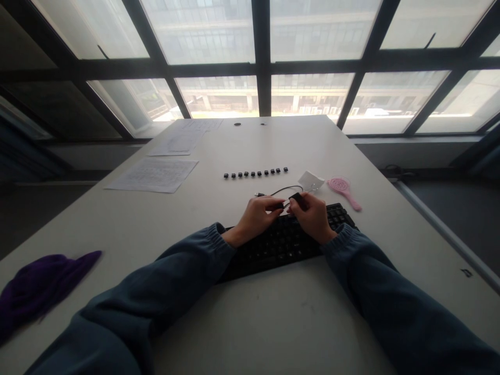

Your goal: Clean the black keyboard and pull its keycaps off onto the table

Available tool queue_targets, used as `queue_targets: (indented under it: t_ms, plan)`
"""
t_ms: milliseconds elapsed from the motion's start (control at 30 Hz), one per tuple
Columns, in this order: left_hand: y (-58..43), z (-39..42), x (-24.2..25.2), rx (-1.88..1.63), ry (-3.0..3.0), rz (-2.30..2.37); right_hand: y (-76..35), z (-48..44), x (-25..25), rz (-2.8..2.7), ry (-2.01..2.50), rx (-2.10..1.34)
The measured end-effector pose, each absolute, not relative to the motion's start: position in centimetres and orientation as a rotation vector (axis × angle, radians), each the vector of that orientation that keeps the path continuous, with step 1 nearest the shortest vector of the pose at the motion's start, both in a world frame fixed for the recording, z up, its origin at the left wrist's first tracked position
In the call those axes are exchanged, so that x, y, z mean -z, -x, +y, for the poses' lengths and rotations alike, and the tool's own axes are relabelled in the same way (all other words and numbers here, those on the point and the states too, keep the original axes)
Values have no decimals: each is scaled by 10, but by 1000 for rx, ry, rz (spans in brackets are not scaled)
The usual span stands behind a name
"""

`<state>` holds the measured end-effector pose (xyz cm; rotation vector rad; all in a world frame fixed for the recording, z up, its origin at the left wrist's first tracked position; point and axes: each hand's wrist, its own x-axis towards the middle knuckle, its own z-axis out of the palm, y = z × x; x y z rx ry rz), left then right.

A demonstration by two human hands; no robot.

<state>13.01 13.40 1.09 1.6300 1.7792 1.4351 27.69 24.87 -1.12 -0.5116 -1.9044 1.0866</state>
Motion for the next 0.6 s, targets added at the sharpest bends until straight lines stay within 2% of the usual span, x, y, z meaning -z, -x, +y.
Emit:
queue_targets:
  t_ms: [233,600]
  plan:
    - [-131,132,-15,-1421,-1780,1845,-273,250,9,-1709,425,-1462]
    - [-122,131,-10,-1382,-2041,1793,-272,255,8,-1772,345,-1474]
